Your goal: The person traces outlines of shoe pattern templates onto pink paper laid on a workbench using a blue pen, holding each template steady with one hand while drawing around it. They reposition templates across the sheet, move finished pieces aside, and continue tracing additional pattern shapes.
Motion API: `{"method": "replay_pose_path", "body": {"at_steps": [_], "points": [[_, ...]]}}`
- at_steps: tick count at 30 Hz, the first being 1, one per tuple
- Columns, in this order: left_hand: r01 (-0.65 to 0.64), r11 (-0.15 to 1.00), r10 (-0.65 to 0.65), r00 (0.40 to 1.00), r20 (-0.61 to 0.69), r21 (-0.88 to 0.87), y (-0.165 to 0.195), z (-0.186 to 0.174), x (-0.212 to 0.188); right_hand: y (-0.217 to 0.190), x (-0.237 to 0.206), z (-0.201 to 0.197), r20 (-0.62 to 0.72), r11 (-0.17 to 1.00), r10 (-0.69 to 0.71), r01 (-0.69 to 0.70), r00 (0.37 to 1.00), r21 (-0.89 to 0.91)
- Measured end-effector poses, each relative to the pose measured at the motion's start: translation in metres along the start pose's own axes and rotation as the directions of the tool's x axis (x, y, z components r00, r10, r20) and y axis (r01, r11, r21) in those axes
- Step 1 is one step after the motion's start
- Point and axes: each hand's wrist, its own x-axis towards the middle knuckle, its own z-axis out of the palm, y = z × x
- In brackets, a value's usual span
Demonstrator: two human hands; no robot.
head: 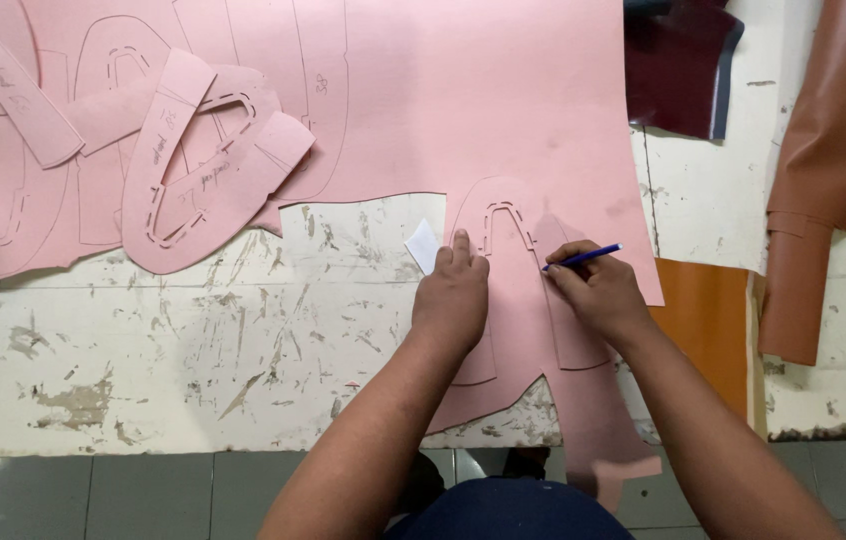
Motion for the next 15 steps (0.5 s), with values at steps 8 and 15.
{"method": "replay_pose_path", "body": {"at_steps": [8, 15], "points": [[-0.021, 0.996, 0.026, 0.998, -0.061, 0.090, -0.008, 0.006, 0.006, -0.002, 0.006, 0.006, -0.007, 0.980, -0.156, 0.154, 0.988, -0.124], [0.001, 0.995, -0.001, 1.000, 0.004, 0.102, -0.006, 0.006, 0.016, -0.006, 0.010, 0.011, -0.002, 0.977, -0.085, 0.083, 0.996, -0.199]]}}
